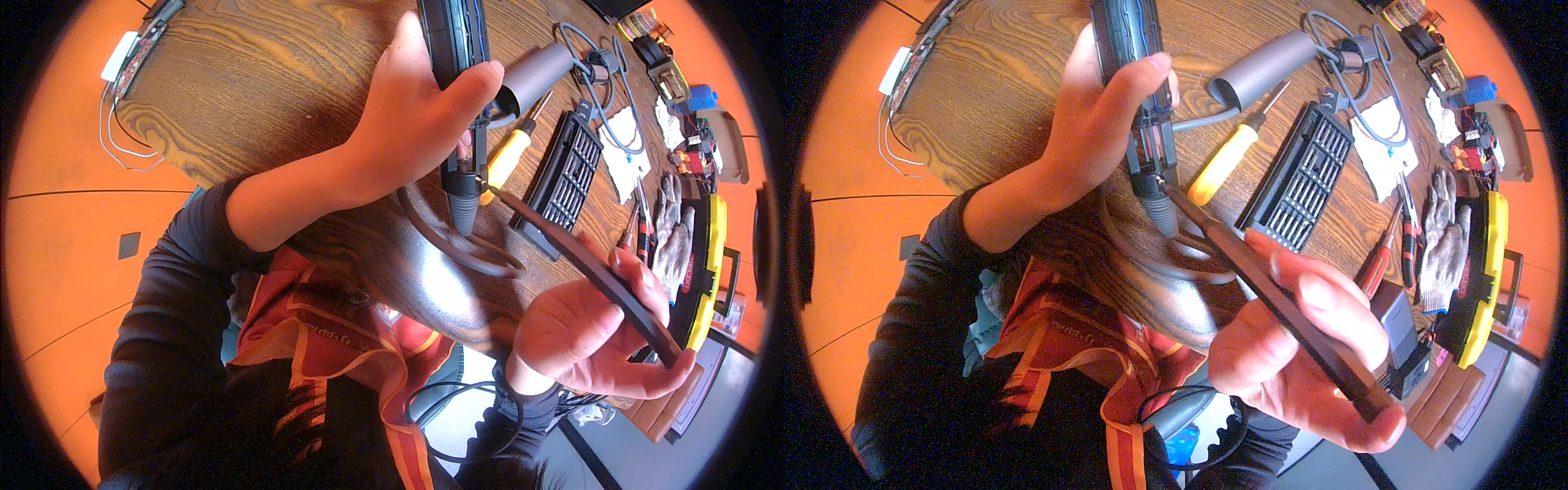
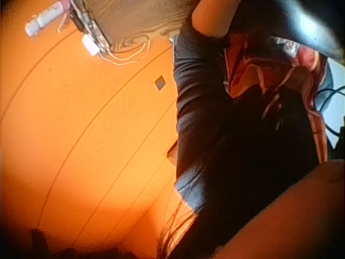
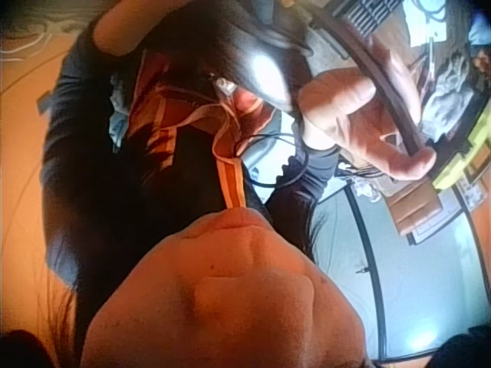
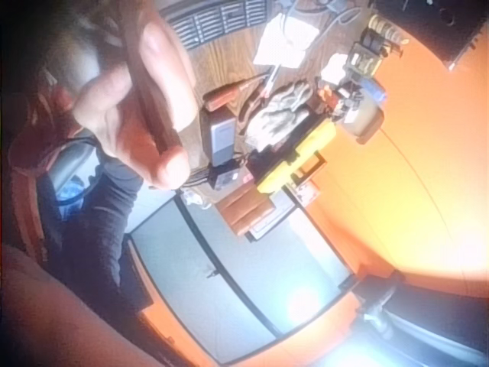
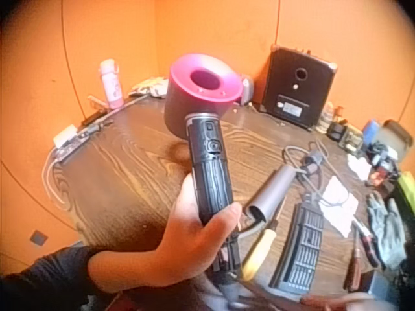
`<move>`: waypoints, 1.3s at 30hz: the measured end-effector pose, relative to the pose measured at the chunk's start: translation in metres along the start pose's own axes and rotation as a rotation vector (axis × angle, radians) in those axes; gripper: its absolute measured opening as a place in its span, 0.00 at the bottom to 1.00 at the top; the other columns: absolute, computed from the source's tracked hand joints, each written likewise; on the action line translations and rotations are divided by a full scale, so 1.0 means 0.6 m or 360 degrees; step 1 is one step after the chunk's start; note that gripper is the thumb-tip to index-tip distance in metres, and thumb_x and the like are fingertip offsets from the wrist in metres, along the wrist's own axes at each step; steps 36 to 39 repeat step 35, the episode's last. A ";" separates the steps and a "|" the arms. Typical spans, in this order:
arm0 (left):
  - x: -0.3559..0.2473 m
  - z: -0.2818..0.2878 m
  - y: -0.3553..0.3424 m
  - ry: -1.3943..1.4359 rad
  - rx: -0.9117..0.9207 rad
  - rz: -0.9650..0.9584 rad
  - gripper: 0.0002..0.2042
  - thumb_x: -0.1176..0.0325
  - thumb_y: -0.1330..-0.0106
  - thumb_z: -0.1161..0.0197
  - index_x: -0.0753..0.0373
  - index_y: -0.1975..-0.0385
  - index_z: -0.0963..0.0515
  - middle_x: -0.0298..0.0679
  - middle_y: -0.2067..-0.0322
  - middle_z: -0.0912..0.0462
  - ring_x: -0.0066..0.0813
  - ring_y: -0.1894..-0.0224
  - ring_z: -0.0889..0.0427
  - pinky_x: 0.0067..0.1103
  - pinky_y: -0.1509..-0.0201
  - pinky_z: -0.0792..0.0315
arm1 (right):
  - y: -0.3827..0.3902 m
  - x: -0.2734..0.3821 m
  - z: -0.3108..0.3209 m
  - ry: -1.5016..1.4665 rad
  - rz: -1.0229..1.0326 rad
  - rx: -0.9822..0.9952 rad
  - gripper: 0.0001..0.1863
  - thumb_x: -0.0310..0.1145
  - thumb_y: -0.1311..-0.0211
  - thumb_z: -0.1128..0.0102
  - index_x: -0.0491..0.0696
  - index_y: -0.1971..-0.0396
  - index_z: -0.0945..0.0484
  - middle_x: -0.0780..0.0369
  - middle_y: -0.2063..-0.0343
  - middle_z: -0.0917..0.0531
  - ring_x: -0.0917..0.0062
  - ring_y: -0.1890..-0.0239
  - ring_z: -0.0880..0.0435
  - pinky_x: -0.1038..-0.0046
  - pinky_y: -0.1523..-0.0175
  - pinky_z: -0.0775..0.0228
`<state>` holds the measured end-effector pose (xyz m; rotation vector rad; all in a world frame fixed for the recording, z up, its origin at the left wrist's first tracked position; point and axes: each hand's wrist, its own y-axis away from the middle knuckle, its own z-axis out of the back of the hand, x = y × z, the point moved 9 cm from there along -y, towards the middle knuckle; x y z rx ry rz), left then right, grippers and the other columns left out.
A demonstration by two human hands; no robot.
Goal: The person uses a screwdriver to pry open the handle of a hair dryer, removes a small internal component, and places it on the table. The person then continues to pry and inspect the interior of the handle.
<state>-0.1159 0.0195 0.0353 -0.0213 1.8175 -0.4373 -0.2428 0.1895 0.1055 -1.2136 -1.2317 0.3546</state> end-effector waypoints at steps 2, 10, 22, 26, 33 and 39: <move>0.005 0.001 0.000 0.0020 0.0010 0.0039 0.17 0.73 0.43 0.45 0.67 0.56 0.41 0.32 0.73 0.34 0.15 0.74 0.32 0.12 0.71 0.34 | -0.008 0.003 0.001 0.0072 0.0044 0.0048 0.30 0.22 0.41 0.53 0.62 0.43 0.52 0.52 0.61 0.28 0.68 0.64 0.23 0.68 0.63 0.20; 0.000 0.003 0.007 -0.0330 -0.0123 0.0060 0.11 0.60 0.40 0.50 0.61 0.68 0.38 0.34 0.80 0.28 0.16 0.85 0.32 0.13 0.86 0.36 | -0.057 -0.088 0.143 0.0213 -0.0402 -0.0620 0.25 0.25 0.42 0.51 0.52 0.44 0.45 0.48 0.58 0.26 0.62 0.56 0.24 0.65 0.58 0.24; 0.003 -0.022 0.010 0.0102 0.0221 0.0259 0.21 0.62 0.42 0.47 0.66 0.54 0.44 0.42 0.77 0.28 0.22 0.83 0.30 0.14 0.81 0.34 | -0.021 -0.248 0.260 -0.0321 -0.1013 -0.1206 0.25 0.22 0.44 0.48 0.50 0.48 0.45 0.53 0.60 0.26 0.72 0.59 0.24 0.66 0.59 0.24; -0.003 -0.057 0.017 0.0486 0.0595 0.0360 0.28 0.64 0.42 0.43 0.68 0.47 0.48 0.50 0.63 0.23 0.25 0.79 0.24 0.18 0.75 0.28 | -0.010 -0.243 0.181 -0.0559 -0.1174 -0.0859 0.26 0.24 0.44 0.46 0.47 0.46 0.45 0.54 0.60 0.26 0.70 0.57 0.24 0.66 0.57 0.23; 0.002 -0.079 0.026 0.0672 0.0800 0.0638 0.31 0.64 0.46 0.41 0.68 0.46 0.46 0.49 0.48 0.33 0.32 0.76 0.22 0.24 0.72 0.26 | 0.006 -0.244 0.141 -0.0651 -0.1252 -0.0760 0.26 0.24 0.43 0.47 0.49 0.46 0.45 0.53 0.59 0.26 0.70 0.57 0.24 0.69 0.60 0.22; 0.015 -0.077 0.029 0.0343 0.0713 0.0612 0.36 0.52 0.48 0.41 0.68 0.45 0.47 0.54 0.44 0.39 0.30 0.83 0.24 0.17 0.81 0.30 | 0.007 -0.245 0.141 -0.0595 -0.1225 -0.0743 0.26 0.26 0.43 0.46 0.49 0.46 0.45 0.52 0.56 0.27 0.70 0.56 0.24 0.70 0.60 0.23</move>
